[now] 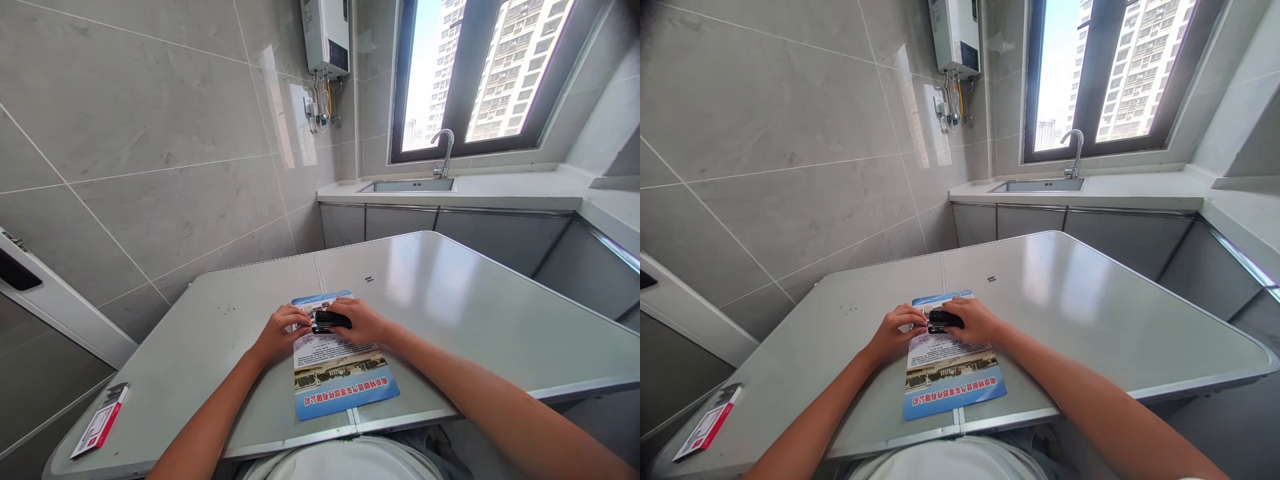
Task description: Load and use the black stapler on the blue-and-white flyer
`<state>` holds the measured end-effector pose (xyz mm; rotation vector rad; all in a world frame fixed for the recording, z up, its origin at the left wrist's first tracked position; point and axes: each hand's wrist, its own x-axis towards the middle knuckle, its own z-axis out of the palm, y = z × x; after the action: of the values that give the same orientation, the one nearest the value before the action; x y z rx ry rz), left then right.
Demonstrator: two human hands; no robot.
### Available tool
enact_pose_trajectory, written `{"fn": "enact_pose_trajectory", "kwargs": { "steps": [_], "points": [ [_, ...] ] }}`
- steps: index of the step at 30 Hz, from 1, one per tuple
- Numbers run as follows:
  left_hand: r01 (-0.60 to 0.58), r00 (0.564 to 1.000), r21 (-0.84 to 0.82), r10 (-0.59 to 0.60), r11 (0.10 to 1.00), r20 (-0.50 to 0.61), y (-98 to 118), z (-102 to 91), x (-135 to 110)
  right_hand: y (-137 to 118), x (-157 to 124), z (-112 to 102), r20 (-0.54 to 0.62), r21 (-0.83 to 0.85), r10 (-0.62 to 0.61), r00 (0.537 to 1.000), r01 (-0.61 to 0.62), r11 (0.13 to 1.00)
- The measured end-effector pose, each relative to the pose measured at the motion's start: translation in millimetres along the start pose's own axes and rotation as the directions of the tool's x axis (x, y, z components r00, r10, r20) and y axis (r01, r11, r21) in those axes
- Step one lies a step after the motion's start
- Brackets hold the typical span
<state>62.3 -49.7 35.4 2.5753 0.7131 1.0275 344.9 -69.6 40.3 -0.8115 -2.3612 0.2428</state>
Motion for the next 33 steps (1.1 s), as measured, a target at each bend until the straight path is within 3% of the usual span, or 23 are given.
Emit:
{"fn": "enact_pose_trajectory", "kwargs": {
  "steps": [6, 13, 18, 21, 29, 33],
  "points": [
    [-0.003, 1.000, 0.037, 0.003, 0.999, 0.008, -3.6, -5.3, -1.4, 16.1, -3.3, -10.4, -0.031, 0.090, 0.045, 0.998, -0.042, 0.995],
    [-0.035, 0.999, -0.051, 0.036, 0.998, 0.001, -1.1, -7.2, -0.8, 18.8, -4.6, -22.1, -0.003, 0.166, 0.001, 1.000, 0.000, 0.986],
    [0.040, 0.998, -0.094, -0.044, 0.995, -0.042, 10.7, -2.2, 1.2, 5.3, -0.9, -14.3, 0.040, 0.223, -0.101, 0.994, 0.090, 0.971],
    [0.082, 0.996, -0.133, -0.084, 0.988, -0.013, 15.5, 3.1, 2.0, -3.3, 2.1, -5.1, 0.056, 0.218, -0.145, 0.988, 0.130, 0.967],
    [0.012, 0.989, -0.076, 0.000, 0.997, 0.145, 16.2, 11.2, 1.6, -15.3, 0.1, 11.9, 0.103, 0.126, -0.201, 0.974, 0.187, 0.974],
    [0.057, 0.996, -0.083, -0.051, 0.995, 0.073, 12.7, 10.5, 3.6, -10.8, 1.8, 8.0, 0.055, 0.148, -0.141, 0.989, 0.131, 0.980]
  ]
}}
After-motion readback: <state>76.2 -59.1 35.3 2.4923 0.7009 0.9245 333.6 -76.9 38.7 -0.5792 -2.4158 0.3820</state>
